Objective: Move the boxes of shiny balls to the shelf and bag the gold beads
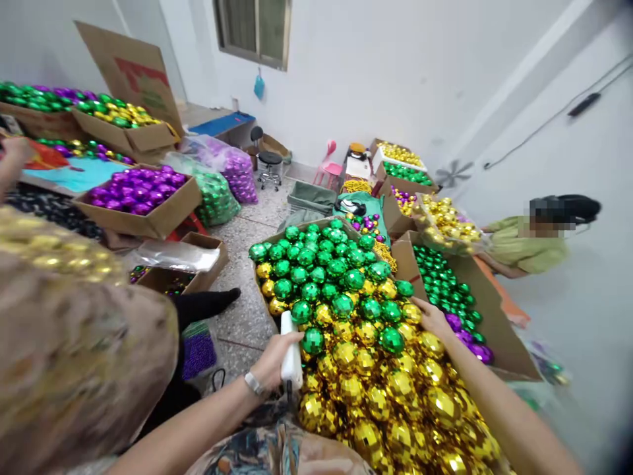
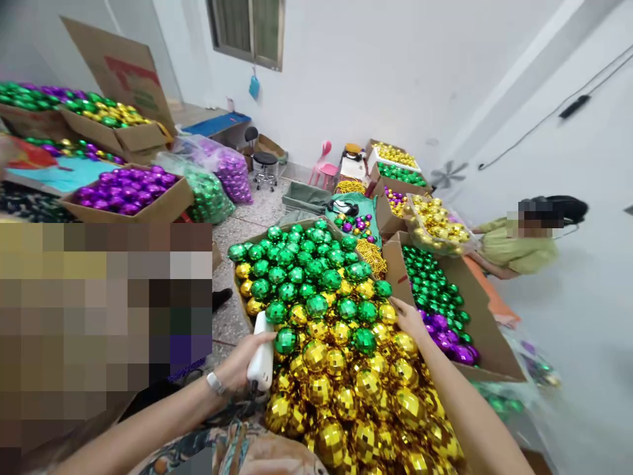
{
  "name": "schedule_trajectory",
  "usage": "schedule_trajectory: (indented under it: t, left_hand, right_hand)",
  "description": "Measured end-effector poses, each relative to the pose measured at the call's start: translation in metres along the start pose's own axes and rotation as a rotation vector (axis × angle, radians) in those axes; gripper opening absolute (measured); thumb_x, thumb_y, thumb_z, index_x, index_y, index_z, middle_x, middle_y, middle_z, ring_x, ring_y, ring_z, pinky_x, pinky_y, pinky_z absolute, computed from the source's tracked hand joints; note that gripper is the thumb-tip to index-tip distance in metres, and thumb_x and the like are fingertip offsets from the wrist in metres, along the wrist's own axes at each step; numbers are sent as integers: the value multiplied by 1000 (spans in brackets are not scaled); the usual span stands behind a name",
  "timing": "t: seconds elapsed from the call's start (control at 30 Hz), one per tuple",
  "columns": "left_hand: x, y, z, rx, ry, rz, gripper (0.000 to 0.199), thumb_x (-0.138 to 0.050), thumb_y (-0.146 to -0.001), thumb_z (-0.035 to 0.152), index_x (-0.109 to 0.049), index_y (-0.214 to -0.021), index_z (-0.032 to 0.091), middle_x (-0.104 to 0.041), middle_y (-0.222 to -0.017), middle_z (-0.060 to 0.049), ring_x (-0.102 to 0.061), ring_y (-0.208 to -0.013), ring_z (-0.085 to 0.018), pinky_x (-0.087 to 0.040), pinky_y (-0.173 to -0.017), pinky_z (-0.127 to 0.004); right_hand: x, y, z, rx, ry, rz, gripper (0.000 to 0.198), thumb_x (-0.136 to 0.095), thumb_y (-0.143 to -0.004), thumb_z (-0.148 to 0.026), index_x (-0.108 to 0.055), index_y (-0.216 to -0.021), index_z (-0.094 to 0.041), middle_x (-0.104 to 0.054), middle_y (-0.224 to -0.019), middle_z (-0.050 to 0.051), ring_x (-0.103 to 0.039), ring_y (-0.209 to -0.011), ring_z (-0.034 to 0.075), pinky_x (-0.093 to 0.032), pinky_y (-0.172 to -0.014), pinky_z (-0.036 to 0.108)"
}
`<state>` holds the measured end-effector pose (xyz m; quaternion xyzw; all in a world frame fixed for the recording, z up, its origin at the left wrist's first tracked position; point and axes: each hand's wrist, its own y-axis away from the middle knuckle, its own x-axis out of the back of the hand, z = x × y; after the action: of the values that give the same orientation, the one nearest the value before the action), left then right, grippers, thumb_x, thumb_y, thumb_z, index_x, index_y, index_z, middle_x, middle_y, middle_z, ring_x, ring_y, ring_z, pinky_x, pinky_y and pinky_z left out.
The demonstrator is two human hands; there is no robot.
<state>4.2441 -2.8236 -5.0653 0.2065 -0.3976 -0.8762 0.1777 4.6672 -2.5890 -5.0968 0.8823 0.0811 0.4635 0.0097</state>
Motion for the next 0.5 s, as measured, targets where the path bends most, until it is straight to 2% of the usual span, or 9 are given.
schedule_trajectory:
  t: [0.17,0.33,0.5]
  left_hand:
    - [12,-11,13,13,31,-11,23,-65,-83,30,-63,-86,7,-55,-55,-1,-48,-46,-13,-34,-44,-24]
    - [23,-20,41,66,61,14,16,-61,-87,25,-61,-82,10,-52,-51,1,-45,-41,-11,-33,-42,-23]
    - [46,-45,69,79,78,34,18,-63,-87,27,-60,-80,11,-52,-51,1,-47,-41,-12,-34,-40,-23]
  right_hand:
    - [-13,-19,-20,61,33,7,50,-61,-76,-30,-71,-124,-17,-68,-126,8,-64,-119,29,-49,-108,44]
    - [-24,-42,-55,63,102,4,46,-59,-79,-24,-71,-124,-22,-69,-124,4,-64,-120,28,-51,-107,40]
    - [-39,-73,-99,35,133,-23,47,-55,-86,-26,-67,-131,-16,-65,-131,7,-61,-124,30,-47,-110,44]
